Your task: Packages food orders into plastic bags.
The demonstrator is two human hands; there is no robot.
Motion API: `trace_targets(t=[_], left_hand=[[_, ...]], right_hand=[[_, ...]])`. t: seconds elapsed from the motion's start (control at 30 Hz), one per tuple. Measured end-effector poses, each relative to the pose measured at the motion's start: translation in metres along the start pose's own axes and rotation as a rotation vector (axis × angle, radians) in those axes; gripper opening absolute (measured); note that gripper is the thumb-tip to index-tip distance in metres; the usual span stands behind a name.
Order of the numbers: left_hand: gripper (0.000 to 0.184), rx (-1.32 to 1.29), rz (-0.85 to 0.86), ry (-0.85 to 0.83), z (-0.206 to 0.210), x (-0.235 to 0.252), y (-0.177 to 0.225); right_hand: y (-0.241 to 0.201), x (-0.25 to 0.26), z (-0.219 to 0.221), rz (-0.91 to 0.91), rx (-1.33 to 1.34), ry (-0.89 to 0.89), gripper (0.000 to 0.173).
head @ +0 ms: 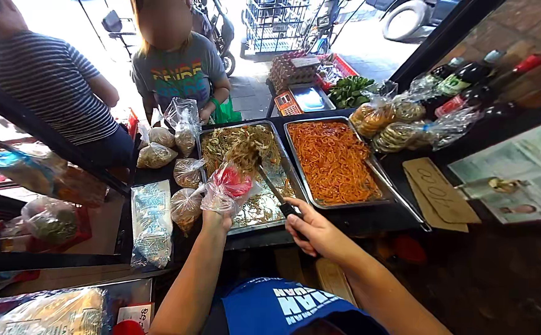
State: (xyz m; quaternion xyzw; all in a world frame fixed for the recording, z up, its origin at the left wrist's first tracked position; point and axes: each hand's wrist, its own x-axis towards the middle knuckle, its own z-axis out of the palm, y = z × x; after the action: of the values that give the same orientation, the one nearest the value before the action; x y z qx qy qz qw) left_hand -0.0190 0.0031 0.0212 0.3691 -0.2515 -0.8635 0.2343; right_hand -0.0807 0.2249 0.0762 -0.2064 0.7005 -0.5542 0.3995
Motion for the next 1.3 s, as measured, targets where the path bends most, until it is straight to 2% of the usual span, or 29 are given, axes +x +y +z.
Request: trace_targets(t=[0.1, 0.2, 0.27, 0.4, 0.5, 0.57, 0.67, 0.7, 0.8, 0.83, 0.9, 0.93, 1.0, 1.13, 1.2, 1.3], left_hand=[[0.030, -0.027, 0.039, -0.024, 0.004, -0.004, 0.000], [0.026, -0.003, 0.066, -0.062, 0.000, -0.005, 0.001], [0.022, -0.027, 0.072, -0.056, -0.004, -0.006, 0.002], [0.027, -0.049, 0.077, -0.032, -0.020, -0.012, 0.005], [0.030, 0.024, 0.075, 0.009, -0.026, -0.022, 0.010], [0.031, 0.043, 0.085, -0.001, -0.035, -0.027, 0.012], [0.031, 0.031, 0.083, -0.016, -0.047, -0.029, 0.011], [0.032, 0.038, 0.072, -0.015, -0.050, -0.029, 0.011], [0.033, 0.072, 0.045, -0.017, -0.055, -0.030, 0.013], [0.034, 0.076, 0.039, -0.027, -0.058, -0.031, 0.013], [0.035, 0.083, 0.037, -0.038, -0.057, -0.032, 0.015], [0.035, 0.086, 0.036, -0.032, -0.057, -0.033, 0.016], [0.034, 0.076, 0.039, -0.010, -0.056, -0.038, 0.015], [0.035, 0.075, 0.029, -0.008, -0.055, -0.039, 0.010], [0.033, 0.088, 0.032, -0.014, -0.052, -0.041, 0.008], [0.033, 0.092, 0.030, -0.017, -0.048, -0.043, 0.006]], right_hand=[[0.016, -0.003, 0.005, -0.078, -0.669, 0.122, 0.052], [0.040, 0.000, 0.011, -0.327, -1.056, 0.301, 0.046], [0.034, 0.003, 0.007, -0.336, -1.066, 0.366, 0.046], [0.011, 0.041, -0.025, -0.040, -0.973, 0.352, 0.050], [0.023, 0.090, -0.042, 0.198, -1.017, 0.338, 0.053], [0.038, 0.114, -0.041, 0.262, -1.006, 0.315, 0.055], [0.051, 0.130, -0.027, 0.294, -0.713, 0.246, 0.054], [0.053, 0.131, -0.025, 0.296, -0.495, 0.246, 0.051], [0.053, 0.118, -0.032, 0.347, 0.438, 0.194, 0.032], [0.053, 0.109, -0.038, 0.343, 0.617, 0.160, 0.029], [0.045, 0.086, -0.046, 0.285, 0.673, 0.145, 0.032], [0.039, 0.073, -0.049, 0.253, 0.593, 0.153, 0.034], [0.027, 0.053, -0.053, 0.229, 0.260, 0.211, 0.041], [0.017, 0.034, -0.059, 0.296, -0.790, 0.294, 0.052], [0.015, 0.034, -0.049, 0.300, -1.046, 0.304, 0.056], [0.004, 0.046, -0.024, 0.264, -1.149, 0.323, 0.055]])
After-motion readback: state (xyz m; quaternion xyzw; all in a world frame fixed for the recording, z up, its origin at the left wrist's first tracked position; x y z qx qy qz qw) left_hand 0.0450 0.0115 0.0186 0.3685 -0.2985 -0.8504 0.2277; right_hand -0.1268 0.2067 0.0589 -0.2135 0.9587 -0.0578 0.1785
